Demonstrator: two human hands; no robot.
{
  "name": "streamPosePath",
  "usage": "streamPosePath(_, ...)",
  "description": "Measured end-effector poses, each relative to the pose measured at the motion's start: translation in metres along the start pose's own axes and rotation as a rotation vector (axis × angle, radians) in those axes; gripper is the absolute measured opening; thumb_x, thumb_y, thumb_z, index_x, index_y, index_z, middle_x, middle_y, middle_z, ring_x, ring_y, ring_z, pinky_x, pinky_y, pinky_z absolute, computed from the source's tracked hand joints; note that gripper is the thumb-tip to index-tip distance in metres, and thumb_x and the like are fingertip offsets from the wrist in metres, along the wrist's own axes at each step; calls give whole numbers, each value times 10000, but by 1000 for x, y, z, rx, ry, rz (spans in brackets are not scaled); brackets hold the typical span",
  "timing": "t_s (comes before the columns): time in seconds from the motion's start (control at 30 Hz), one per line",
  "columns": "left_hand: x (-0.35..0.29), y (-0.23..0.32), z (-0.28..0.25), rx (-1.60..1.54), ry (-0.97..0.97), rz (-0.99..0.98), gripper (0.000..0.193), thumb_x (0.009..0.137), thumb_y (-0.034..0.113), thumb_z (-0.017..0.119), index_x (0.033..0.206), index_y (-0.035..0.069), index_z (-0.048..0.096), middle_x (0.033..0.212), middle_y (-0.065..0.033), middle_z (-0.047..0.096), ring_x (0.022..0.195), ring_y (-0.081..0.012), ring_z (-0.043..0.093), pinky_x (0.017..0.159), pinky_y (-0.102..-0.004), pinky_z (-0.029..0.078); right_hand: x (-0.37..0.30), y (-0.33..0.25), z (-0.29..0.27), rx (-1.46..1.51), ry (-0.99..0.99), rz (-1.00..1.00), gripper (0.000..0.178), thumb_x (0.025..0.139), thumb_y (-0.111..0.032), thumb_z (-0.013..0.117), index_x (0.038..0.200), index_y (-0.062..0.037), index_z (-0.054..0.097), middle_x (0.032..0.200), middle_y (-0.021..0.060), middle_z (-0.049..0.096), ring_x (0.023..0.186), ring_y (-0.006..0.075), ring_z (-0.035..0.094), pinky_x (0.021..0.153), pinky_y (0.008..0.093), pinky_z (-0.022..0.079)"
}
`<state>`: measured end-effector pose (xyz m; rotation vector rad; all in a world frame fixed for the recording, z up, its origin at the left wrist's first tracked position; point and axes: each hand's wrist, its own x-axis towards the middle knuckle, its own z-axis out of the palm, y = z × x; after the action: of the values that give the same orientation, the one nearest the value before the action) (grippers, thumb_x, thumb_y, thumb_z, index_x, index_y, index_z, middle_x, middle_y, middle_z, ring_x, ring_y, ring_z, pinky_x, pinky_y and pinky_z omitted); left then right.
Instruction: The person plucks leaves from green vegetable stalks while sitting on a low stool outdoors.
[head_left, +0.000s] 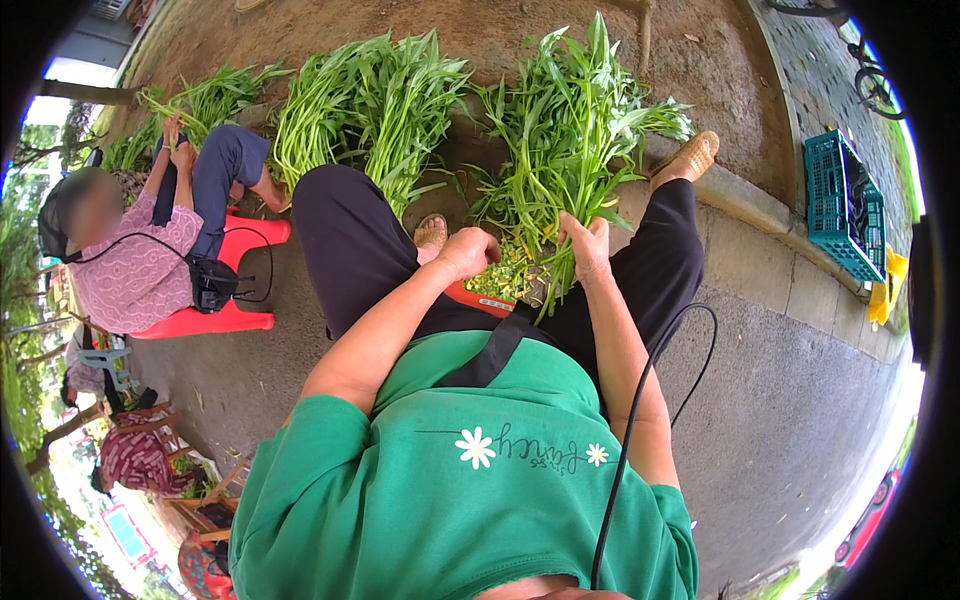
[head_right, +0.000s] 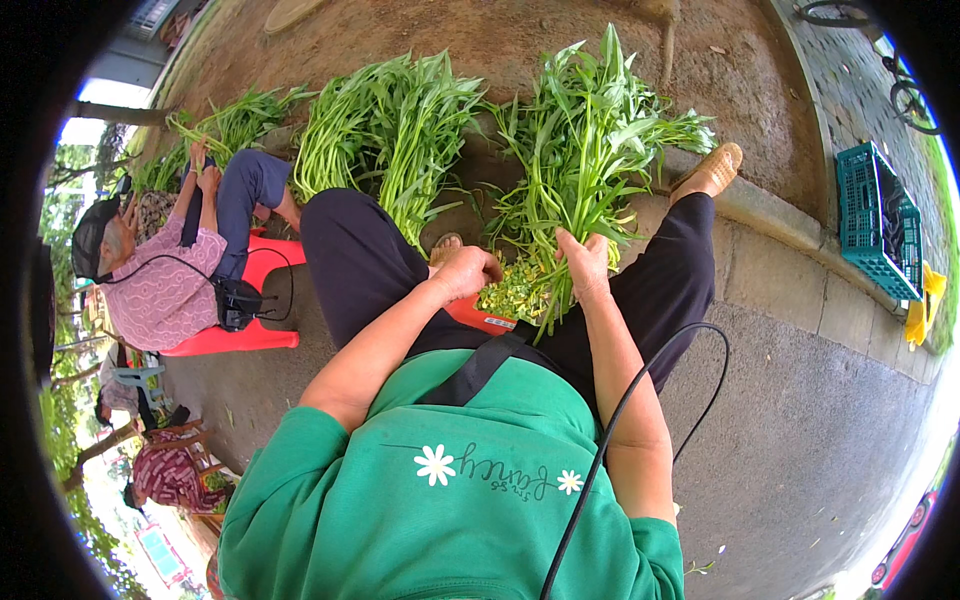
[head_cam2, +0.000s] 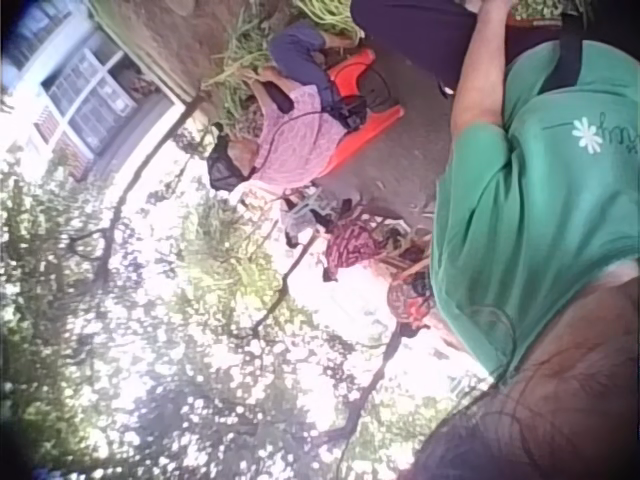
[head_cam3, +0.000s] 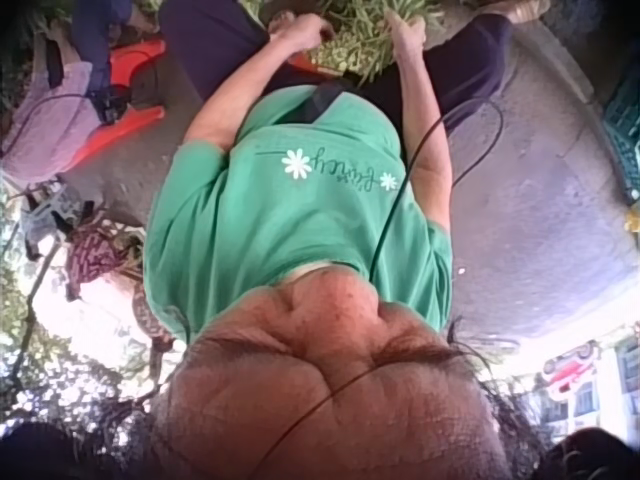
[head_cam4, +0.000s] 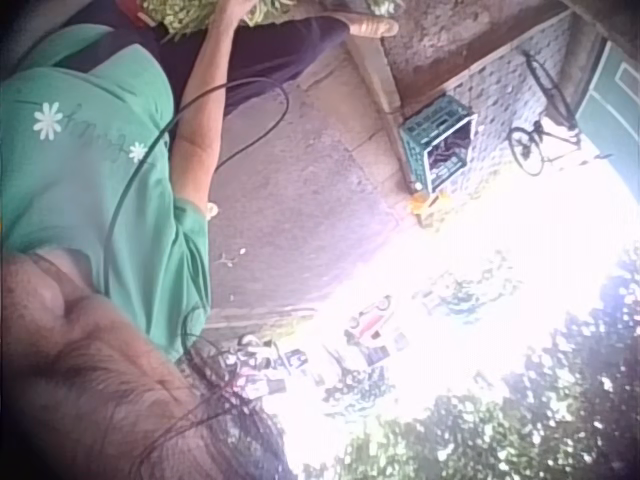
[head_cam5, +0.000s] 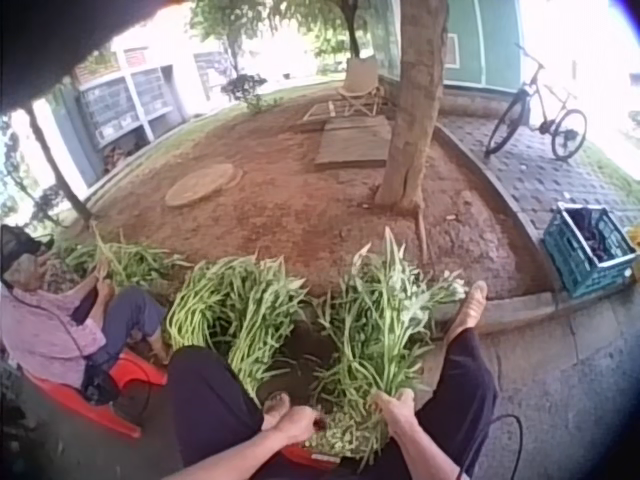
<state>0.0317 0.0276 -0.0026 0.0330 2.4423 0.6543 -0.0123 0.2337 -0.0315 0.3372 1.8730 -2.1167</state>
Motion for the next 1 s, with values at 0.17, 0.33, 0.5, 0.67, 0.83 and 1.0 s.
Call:
streamPosePath(0.17, 23, -41, 36, -214, -66, 89, 231, 745, 202, 648, 939, 84, 690, 867, -137, 667, 822, -247, 624, 754, -315, 469, 0, 0, 9, 71, 2, -46, 146, 787, -110, 622, 687, -27, 555, 573, 20, 544, 469, 98, 484, 452, 245, 379)
streamPosePath(0.33, 25, -39, 34, -134, -62, 114, 204, 744, 123, 638, 936, 77, 689, 847, -137, 665, 774, -243, 628, 721, -325, 477, 0, 2, 4, 66, 9, -32, 146, 786, -108, 623, 696, -26, 543, 587, 21, 546, 475, 97, 485, 456, 243, 380)
streamPosePath(0.5, 26, -47, 48, -157, 86, 200, 184, 789, 127, 610, 952, 71, 677, 789, -87, 662, 707, -202, 623, 674, -309, 483, -2, -4, 5, 19, -28, 26, 190, 790, -59, 618, 940, -4, 515, 704, 20, 545, 520, 103, 491, 485, 248, 406)
streamPosePath(0.67, 41, -34, 19, -1198, 98, -122, 295, 921, 308, 517, 1023, 45, 605, 839, -46, 635, 758, -155, 617, 698, -282, 512, 0, -4, 2, -10, -38, 42, 144, 786, -57, 614, 893, -9, 531, 674, 17, 547, 505, 102, 494, 477, 249, 402)
streamPosePath(0.83, 51, -14, -14, -1665, 31, -74, 380, 933, 356, 479, 1112, 26, 538, 866, -94, 633, 753, -186, 625, 709, -315, 532, -1, -4, 5, 4, -24, 41, 115, 786, -55, 615, 862, -14, 539, 668, 16, 549, 499, 102, 498, 463, 244, 401)
streamPosePath(1.0, 60, -9, -31, -1620, -41, 0, 326, 916, 304, 525, 1085, 28, 567, 855, -97, 637, 711, -167, 628, 648, -287, 539, -3, -7, 6, 36, 0, 58, 164, 787, -43, 616, 917, -13, 519, 693, 18, 548, 496, 103, 492, 457, 242, 405)
